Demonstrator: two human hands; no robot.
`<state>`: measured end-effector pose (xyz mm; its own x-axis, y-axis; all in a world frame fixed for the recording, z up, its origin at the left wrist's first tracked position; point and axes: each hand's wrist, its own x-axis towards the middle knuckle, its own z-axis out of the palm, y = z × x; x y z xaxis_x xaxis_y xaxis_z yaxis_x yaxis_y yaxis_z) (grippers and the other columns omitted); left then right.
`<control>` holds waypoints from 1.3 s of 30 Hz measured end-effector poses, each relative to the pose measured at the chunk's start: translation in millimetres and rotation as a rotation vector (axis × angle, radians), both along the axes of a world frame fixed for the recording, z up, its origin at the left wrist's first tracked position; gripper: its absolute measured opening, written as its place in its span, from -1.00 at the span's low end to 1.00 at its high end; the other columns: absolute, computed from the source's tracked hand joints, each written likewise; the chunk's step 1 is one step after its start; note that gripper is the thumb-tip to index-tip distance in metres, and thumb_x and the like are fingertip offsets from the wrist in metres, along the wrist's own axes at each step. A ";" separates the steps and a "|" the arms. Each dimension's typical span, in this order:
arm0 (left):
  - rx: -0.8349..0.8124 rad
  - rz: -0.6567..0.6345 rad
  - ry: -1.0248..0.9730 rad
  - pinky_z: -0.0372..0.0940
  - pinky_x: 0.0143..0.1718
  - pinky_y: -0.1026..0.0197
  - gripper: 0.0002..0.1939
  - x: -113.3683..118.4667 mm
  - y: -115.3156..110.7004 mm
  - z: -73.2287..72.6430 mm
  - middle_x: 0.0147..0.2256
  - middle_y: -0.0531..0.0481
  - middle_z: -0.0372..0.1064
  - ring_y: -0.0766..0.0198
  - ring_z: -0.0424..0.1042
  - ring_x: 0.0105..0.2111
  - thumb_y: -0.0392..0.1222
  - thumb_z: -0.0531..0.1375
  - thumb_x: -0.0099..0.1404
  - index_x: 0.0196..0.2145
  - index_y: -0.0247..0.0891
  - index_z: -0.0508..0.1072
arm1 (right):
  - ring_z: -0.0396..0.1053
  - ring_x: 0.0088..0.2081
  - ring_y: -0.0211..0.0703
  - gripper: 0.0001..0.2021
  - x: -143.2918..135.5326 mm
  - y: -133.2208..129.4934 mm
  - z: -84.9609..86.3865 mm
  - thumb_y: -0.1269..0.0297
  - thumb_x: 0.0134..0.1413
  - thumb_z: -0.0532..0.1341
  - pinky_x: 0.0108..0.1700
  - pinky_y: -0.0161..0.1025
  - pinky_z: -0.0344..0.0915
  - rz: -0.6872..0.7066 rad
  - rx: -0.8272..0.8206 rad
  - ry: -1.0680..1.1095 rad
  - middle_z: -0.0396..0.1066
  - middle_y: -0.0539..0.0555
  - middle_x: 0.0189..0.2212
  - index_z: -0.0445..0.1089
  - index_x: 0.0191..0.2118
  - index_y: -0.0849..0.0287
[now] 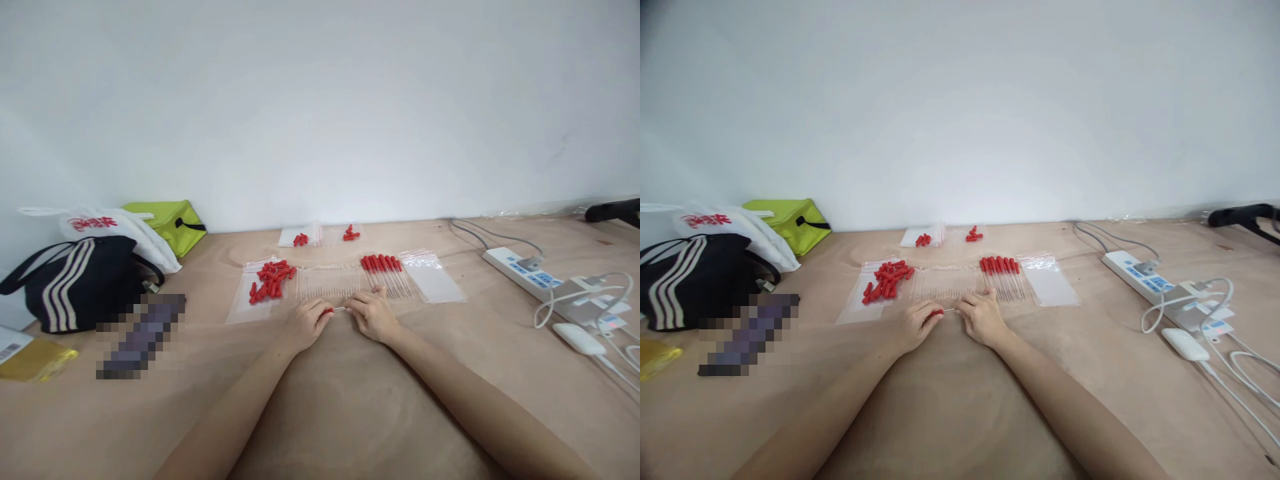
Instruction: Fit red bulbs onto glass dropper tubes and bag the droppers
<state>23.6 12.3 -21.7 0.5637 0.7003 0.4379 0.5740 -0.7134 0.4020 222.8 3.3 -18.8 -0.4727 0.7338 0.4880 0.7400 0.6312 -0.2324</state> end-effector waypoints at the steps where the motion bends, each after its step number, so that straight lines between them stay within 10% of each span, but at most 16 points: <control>1: 0.025 0.010 0.036 0.15 -0.27 0.18 -0.82 0.3 -0.6 1.3 -0.38 -0.03 0.39 0.24 0.34 -0.36 -0.20 -0.01 0.29 -0.35 -0.25 0.36 | 0.25 -0.35 -0.25 -0.79 -0.9 -0.8 1.1 0.38 0.10 0.00 -0.24 -0.19 -0.18 0.006 -0.002 0.002 0.38 0.02 -0.43 0.38 -0.34 0.15; 39: 0.090 0.055 0.022 0.11 -0.24 0.14 -0.81 -7.5 -1.2 9.2 -0.42 0.04 0.48 0.26 0.39 -0.38 -0.12 0.08 0.25 -0.38 -0.16 0.47 | 0.18 -0.37 -0.23 -0.78 -4.7 -2.5 1.0 0.38 0.10 0.02 -0.21 -0.17 -0.12 0.057 0.053 -0.028 0.33 0.05 -0.45 0.41 -0.33 0.16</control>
<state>16.1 11.1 -12.5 0.5357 0.6885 0.4888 0.6210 -0.7135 0.3245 218.2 0.8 -17.8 -0.5267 0.6791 0.5114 0.7083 0.6832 -0.1777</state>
